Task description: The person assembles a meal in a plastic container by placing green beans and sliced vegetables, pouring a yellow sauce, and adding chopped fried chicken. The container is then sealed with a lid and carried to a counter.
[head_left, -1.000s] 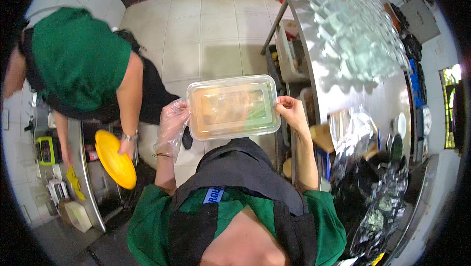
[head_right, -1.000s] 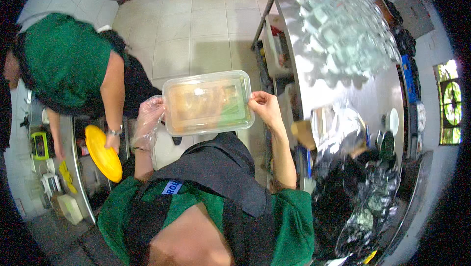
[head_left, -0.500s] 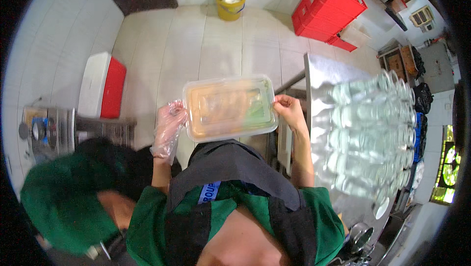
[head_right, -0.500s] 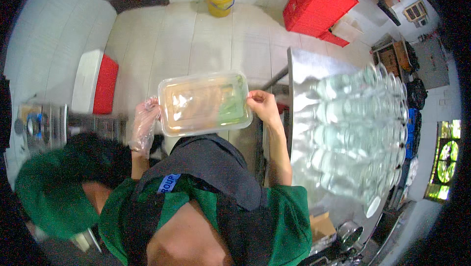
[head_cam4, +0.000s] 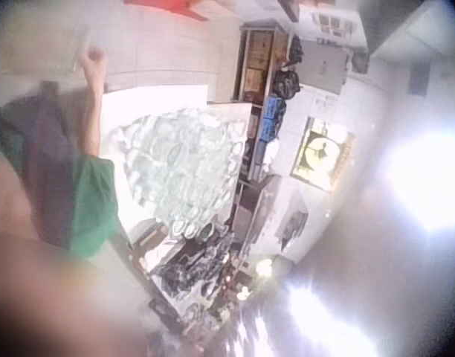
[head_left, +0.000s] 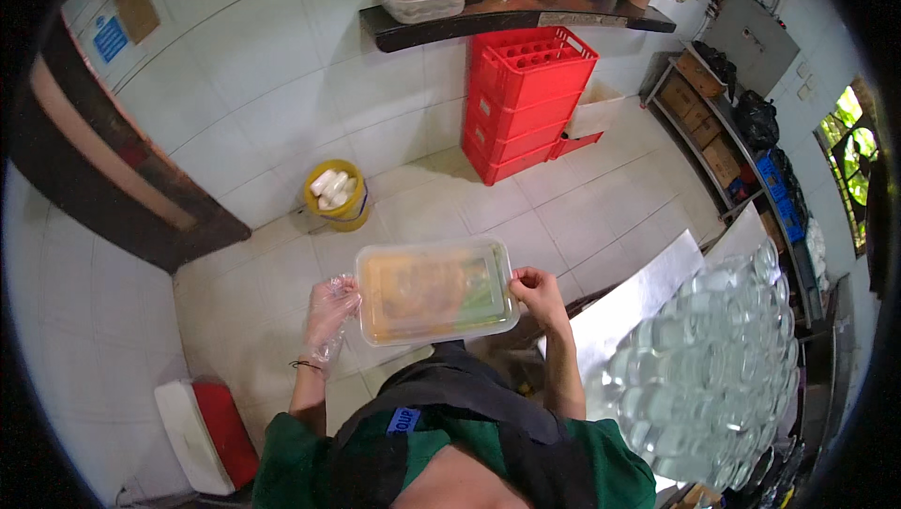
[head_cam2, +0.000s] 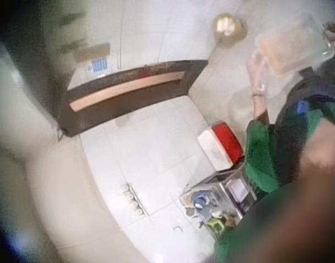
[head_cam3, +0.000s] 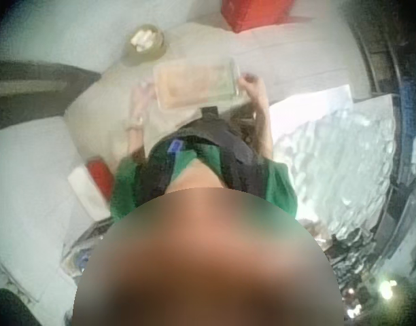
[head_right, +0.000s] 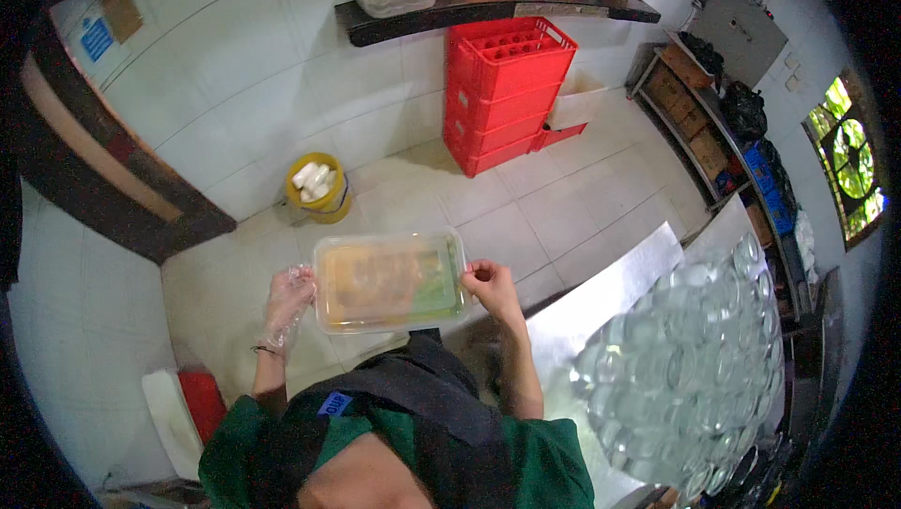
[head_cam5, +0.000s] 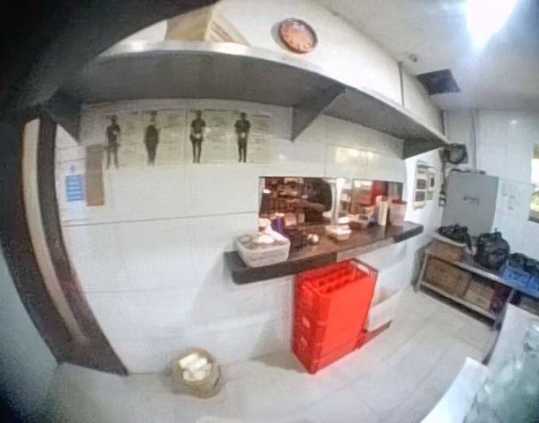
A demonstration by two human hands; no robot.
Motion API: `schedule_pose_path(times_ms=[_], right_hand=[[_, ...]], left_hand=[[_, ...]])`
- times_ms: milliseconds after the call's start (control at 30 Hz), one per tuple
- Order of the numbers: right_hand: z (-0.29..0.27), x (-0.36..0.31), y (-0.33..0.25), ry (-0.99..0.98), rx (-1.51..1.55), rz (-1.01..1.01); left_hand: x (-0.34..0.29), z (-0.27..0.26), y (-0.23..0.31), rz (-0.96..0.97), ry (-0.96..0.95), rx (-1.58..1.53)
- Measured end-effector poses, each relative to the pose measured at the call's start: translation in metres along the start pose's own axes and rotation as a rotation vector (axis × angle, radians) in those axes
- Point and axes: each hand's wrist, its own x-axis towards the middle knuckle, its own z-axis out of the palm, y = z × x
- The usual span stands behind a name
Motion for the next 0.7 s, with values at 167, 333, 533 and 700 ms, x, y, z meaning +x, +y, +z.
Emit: schedule_pose_path(times_ms=[167, 333, 533, 700], right_hand=[[-0.039, 0.124, -0.038, 0.059, -0.024, -0.029], [-0.081, 0.234, -0.073, 0.133, -0.007, -0.034], [-0.156, 0.353, -0.116, 0.254, 0.023, -0.091], [-0.228, 0.454, -0.17, 0.35, -0.014, -0.107]], left_hand=[[0.138, 0.046, 0.027, 0.028, -0.018, -0.04], [0.269, 0.091, 0.073, 0.041, -0.115, -0.024], [0.418, 0.176, 0.121, 0.085, -0.278, -0.165], [0.549, 0.258, 0.164, 0.136, -0.388, -0.093]])
